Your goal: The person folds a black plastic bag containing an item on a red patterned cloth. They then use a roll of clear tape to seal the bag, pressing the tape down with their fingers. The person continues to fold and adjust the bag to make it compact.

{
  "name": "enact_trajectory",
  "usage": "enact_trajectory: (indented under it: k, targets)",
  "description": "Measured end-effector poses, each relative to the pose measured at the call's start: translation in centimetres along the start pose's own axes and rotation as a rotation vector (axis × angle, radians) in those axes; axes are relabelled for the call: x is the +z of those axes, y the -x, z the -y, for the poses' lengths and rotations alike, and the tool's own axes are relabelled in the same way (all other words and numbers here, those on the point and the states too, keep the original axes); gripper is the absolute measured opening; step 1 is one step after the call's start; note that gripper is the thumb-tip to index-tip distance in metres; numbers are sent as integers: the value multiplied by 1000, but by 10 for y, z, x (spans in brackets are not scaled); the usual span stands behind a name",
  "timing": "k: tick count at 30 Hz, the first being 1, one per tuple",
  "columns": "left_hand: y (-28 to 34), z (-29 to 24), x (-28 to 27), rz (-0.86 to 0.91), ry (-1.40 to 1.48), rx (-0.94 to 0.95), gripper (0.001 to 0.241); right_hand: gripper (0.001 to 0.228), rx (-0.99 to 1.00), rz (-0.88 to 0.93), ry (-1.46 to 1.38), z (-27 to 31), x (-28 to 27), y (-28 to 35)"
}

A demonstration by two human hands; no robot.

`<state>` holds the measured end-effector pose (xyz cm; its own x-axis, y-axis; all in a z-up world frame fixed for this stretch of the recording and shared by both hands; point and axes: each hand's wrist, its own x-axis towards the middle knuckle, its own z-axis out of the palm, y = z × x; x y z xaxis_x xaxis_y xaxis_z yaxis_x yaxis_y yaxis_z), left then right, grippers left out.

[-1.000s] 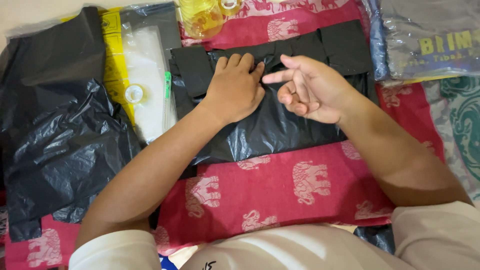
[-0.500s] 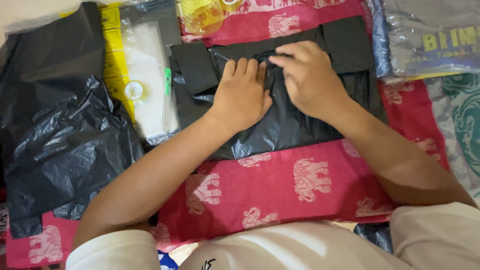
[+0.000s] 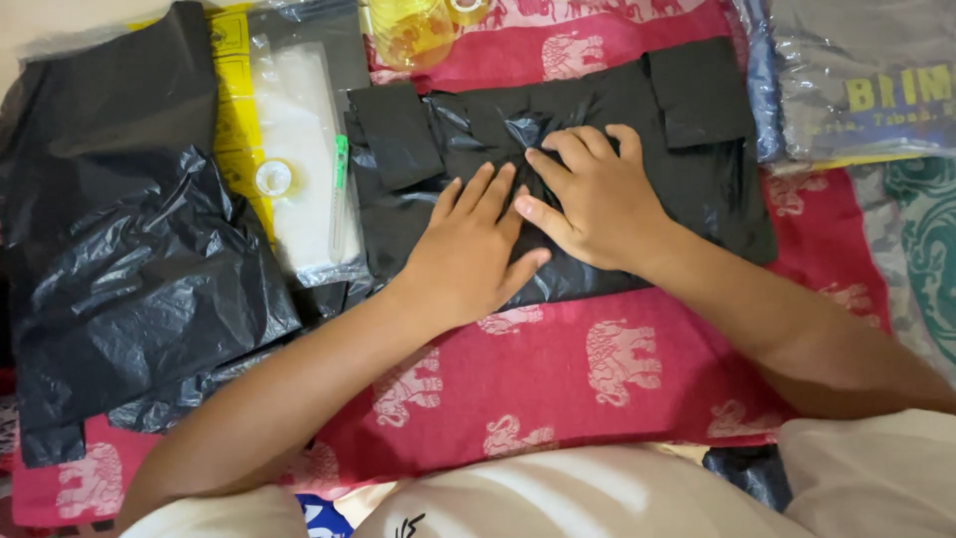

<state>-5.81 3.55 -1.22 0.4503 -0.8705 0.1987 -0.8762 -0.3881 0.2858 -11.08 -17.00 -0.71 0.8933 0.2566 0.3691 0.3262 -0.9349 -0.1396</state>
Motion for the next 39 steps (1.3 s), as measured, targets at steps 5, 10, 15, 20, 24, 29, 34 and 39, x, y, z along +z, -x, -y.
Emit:
enact_trajectory:
  k: [5, 10, 15, 20, 24, 29, 34, 39]
  targets:
    - [33, -1, -46, 87, 46, 10, 68, 65, 129, 262, -152, -14, -14, 3]
    - [68, 7, -74, 63, 42, 92, 77, 50, 172, 57, -151, -43, -42, 17]
    - [90, 16, -82, 87, 70, 12, 76, 38, -22, -72, -6, -92, -70, 38]
    - [90, 21, -73, 53, -7, 37, 54, 53, 157, 127, -173, -85, -58, 71]
    - [87, 25, -74, 54, -97, 40, 48, 80, 194, 205, -242, -78, -54, 94]
    - [58, 43, -88, 54, 27, -1, 59, 94, 203, 159, -225, -86, -37, 111]
    - [22, 70, -75, -138, 40, -21, 40, 88, 124, 112, -256, -78, -38, 113]
    - [19, 81, -50, -31, -133, -96, 58, 89, 129, 168, -157, -85, -47, 123]
